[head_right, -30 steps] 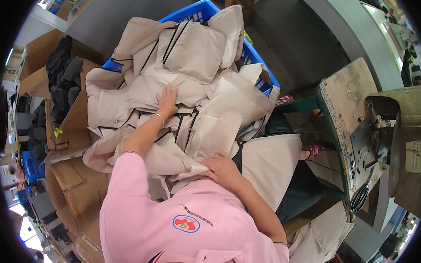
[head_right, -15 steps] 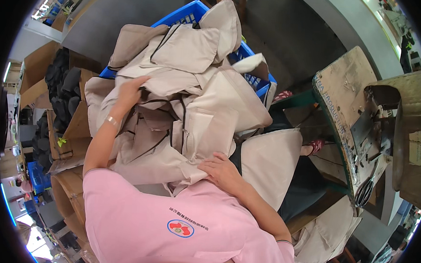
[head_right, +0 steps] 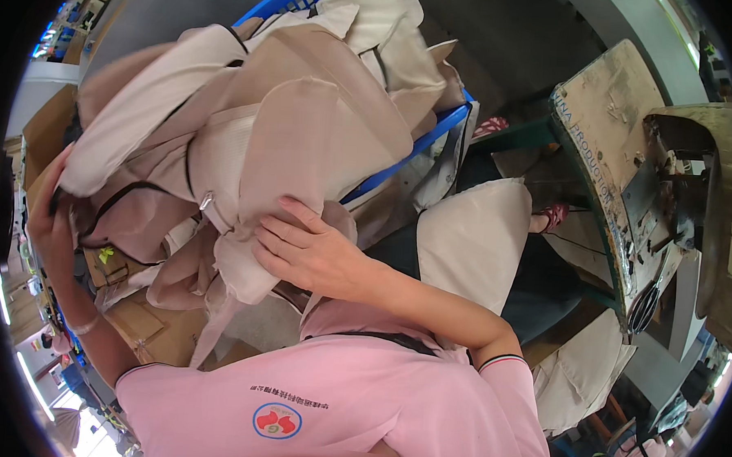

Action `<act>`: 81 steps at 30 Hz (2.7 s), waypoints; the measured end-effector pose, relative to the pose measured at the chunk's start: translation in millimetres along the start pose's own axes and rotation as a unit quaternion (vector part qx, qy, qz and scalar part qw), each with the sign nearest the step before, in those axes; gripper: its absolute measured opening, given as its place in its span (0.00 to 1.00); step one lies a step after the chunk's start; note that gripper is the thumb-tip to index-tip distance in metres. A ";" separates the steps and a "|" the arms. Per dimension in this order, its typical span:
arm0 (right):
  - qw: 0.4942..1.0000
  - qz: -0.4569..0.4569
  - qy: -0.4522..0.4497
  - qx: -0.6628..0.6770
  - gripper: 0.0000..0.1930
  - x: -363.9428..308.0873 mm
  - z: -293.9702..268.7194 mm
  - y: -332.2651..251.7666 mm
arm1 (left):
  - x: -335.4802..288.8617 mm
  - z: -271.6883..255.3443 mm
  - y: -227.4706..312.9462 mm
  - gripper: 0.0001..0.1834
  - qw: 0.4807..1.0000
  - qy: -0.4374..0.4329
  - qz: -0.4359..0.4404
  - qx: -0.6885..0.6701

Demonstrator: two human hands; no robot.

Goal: Assembling fabric bags by aligning edges, using an industrial machine to seal or sew them, and trimming excess thread with scissors.

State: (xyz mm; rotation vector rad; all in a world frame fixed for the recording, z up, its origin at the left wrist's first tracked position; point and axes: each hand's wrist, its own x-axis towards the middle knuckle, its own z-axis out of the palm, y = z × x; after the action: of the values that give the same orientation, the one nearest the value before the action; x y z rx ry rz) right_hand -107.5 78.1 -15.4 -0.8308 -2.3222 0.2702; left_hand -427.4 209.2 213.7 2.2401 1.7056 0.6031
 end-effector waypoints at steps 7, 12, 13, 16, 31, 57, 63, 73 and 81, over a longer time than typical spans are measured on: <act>0.966 0.187 -0.180 0.011 0.28 -64.3 59.6 27.0 | -134.8 195.1 -6.5 0.37 0.998 0.042 -0.039 -0.035; 0.944 0.245 -0.157 0.156 0.21 -112.3 54.7 36.6 | -197.0 310.1 6.5 0.36 0.992 -0.098 -0.074 0.005; 0.933 0.255 -0.199 0.159 0.21 -116.3 50.9 37.0 | -192.9 307.3 0.7 0.34 0.987 -0.139 -0.078 -0.017; 0.933 0.271 -0.163 0.173 0.19 -120.6 40.5 36.4 | -161.4 277.3 -24.4 0.27 0.952 -0.286 -0.070 -0.077; 0.937 0.328 -0.124 0.004 0.18 -146.0 21.9 -3.5 | 78.2 418.1 -142.2 0.28 0.977 -0.124 -0.107 -0.134; 0.922 0.378 0.037 0.077 0.15 -150.7 -46.4 -42.8 | 11.4 1.1 160.6 0.09 0.860 0.218 0.256 -0.383; 0.846 0.368 0.209 0.326 0.20 -124.4 -122.6 -61.1 | -14.3 67.9 217.3 0.14 0.903 -0.320 0.223 -0.181; 0.758 0.159 0.318 0.547 0.25 -157.2 -169.0 -89.2 | -118.5 190.2 348.5 0.22 0.571 -0.433 0.560 -0.416; 0.712 0.001 0.648 0.272 0.23 -293.9 -225.9 -205.8 | -152.4 199.3 443.1 0.19 0.435 -0.542 0.584 -0.418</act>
State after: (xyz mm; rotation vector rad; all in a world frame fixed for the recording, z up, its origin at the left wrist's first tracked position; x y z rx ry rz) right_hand 108.4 -271.7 88.4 -0.4250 -0.8131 0.2275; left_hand 10.2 -51.0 210.4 1.7245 -0.8258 -0.0135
